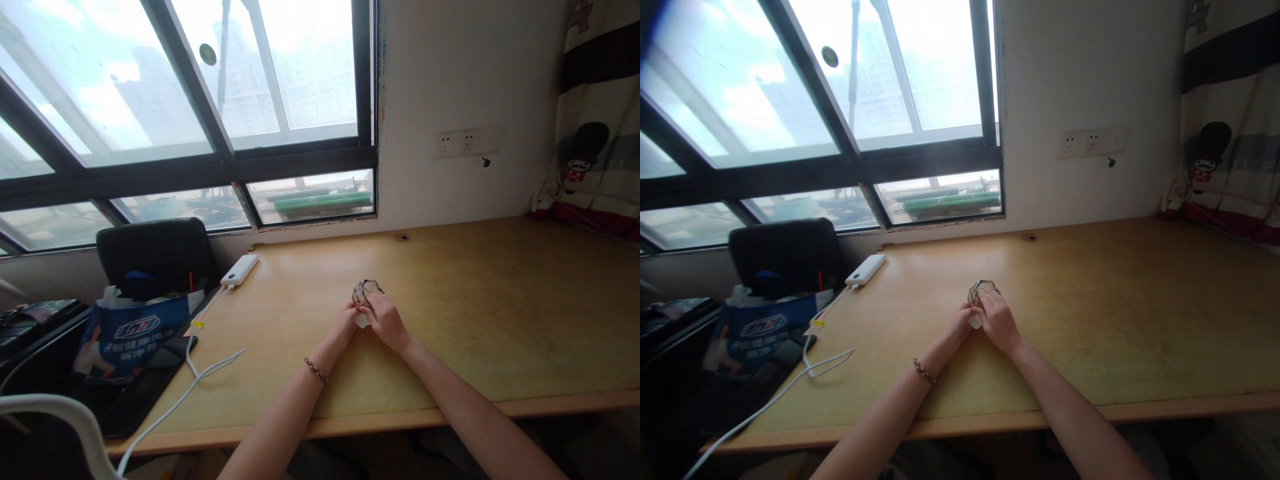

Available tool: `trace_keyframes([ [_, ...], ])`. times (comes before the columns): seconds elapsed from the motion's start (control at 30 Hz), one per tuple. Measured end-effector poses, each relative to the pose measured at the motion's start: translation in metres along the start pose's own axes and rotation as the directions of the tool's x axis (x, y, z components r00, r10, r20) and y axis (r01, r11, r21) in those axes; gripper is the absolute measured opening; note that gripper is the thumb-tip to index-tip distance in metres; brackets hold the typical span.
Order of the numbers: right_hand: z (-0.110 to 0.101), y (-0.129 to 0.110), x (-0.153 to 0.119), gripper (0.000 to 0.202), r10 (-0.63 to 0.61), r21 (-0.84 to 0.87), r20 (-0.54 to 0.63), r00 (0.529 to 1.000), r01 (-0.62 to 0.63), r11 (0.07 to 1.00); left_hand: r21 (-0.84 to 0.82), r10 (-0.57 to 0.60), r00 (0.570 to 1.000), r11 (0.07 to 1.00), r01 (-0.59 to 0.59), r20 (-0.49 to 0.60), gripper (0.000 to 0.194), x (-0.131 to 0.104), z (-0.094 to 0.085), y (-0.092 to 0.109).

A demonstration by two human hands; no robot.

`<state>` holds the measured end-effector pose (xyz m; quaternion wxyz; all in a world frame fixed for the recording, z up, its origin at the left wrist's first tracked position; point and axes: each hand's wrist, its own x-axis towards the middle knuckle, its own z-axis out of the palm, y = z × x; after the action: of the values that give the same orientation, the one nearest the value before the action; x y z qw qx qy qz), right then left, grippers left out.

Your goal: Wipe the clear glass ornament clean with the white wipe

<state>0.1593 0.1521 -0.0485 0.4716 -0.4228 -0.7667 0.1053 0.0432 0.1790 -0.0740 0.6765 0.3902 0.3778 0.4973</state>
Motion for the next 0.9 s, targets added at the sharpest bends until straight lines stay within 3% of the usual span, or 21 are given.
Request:
trace_keyframes([
  [0.17, -0.002, 0.008, 0.002, 0.019, -0.043, -0.111, -0.01, 0.999, 0.042, 0.993, -0.063, 0.019, 1.0, 0.998, -0.019, -0.009, 0.025, -0.001, -0.002, 0.006],
  [0.33, -0.005, 0.014, 0.003, 0.017, -0.029, -0.147, -0.056, 0.998, 0.021, 0.989, -0.059, 0.087, 0.992, 0.994, -0.093, -0.096, 0.036, 0.0, -0.008, 0.014],
  [0.53, -0.004, 0.012, 0.001, 0.016, -0.083, -0.244, 0.035, 0.996, 0.089, 0.966, -0.099, 0.086, 0.993, 0.991, -0.094, -0.082, 0.037, 0.001, -0.01, 0.017],
  [0.73, -0.005, 0.013, 0.003, 0.016, -0.047, -0.246, 0.035, 0.998, 0.055, 0.968, 0.103, 0.083, 0.997, 0.991, -0.082, -0.008, 0.03, 0.002, -0.011, 0.007],
  [0.9, -0.009, 0.025, 0.005, 0.013, -0.018, -0.288, -0.039, 0.999, 0.006, 0.958, 0.298, 0.171, 0.985, 0.94, -0.167, 0.014, 0.029, 0.004, -0.013, 0.007],
])
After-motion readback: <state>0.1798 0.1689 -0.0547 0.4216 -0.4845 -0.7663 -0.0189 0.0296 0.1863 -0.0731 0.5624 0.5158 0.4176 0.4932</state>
